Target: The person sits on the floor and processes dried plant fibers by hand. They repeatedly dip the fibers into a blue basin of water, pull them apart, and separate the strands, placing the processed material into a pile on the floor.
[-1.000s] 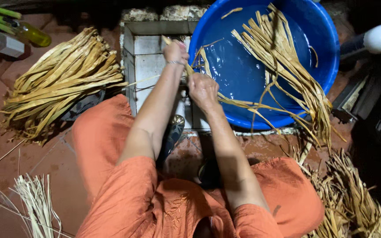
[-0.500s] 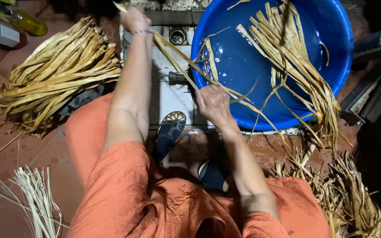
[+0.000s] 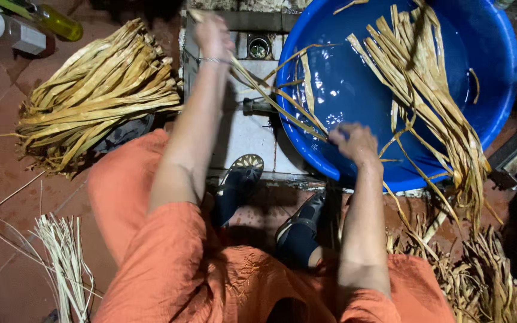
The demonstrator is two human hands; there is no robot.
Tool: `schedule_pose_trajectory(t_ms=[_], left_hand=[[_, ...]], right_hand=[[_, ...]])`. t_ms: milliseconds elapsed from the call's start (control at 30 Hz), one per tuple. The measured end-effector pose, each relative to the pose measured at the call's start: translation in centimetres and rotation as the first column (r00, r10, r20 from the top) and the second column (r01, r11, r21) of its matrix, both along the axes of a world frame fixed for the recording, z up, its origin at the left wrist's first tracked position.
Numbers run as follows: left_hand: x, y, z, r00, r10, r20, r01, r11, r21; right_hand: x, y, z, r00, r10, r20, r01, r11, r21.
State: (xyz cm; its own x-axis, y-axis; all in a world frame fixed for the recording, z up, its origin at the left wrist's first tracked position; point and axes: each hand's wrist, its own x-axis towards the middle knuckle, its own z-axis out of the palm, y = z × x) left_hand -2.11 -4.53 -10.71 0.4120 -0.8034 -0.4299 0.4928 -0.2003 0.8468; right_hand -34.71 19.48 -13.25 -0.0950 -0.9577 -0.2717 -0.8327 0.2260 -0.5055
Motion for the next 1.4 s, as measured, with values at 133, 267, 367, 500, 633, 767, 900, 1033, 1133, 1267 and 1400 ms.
schedule_pose_trajectory(t_ms=[133,267,367,500,633,767,900,1033,1133,1267,1400], left_hand=[[-5.5,3.4,-3.8,0.982,-0.187,-0.021,0.187,0.982,0.023],[-8.5,6.2,-6.3,0.952,-0.264,-0.155,0.274,0.961,0.049],[-9.0,6.8,-7.0,0.921,-0.307,-0.24,0.32,0.947,0.019],[-8.6,7.0,-7.5,0.868,-0.443,-0.225,0.456,0.89,0.002],[-8.9,7.7,-7.7,0.774,-0.581,-0.252,0.598,0.802,-0.011],[-9.9,8.8,-6.6,0.738,-0.638,-0.219,0.662,0.748,0.047],[-11.3,9.8,-4.5,0.742,-0.665,-0.088,0.67,0.741,0.05],[-12.0,10.6,-2.5,0.757,-0.653,-0.033,0.649,0.757,-0.078],[-12.2,11.4,-1.2,0.703,-0.711,0.04,0.706,0.688,-0.167],[-12.2,13.2,0.1,0.711,-0.688,0.144,0.703,0.702,-0.116],[-11.7,15.7,1.6,0.706,-0.633,0.317,0.705,0.668,-0.237]], right_hand=[[2.0,-5.7,-2.0,0.99,-0.031,0.135,0.069,0.954,-0.292],[5.8,-9.8,-5.1,0.974,0.105,0.201,-0.039,0.951,-0.308],[7.1,-10.7,-7.0,0.961,0.052,0.271,-0.001,0.982,-0.186],[6.2,-9.7,-8.1,0.85,-0.32,0.419,0.341,0.94,0.027],[4.7,-8.5,-5.8,0.911,-0.33,0.246,0.397,0.865,-0.307],[4.0,-6.7,-2.8,0.979,-0.198,0.05,0.192,0.803,-0.564],[3.5,-5.2,-1.5,0.789,-0.107,0.605,0.405,0.831,-0.381],[4.0,-3.6,-1.4,0.425,-0.142,0.894,0.394,0.918,-0.042],[4.6,-2.5,-0.7,0.31,-0.103,0.945,0.31,0.951,0.002],[5.7,-1.6,1.1,0.419,-0.067,0.906,0.296,0.953,-0.066],[9.1,-1.4,3.0,0.729,0.22,0.648,0.231,0.813,-0.535]])
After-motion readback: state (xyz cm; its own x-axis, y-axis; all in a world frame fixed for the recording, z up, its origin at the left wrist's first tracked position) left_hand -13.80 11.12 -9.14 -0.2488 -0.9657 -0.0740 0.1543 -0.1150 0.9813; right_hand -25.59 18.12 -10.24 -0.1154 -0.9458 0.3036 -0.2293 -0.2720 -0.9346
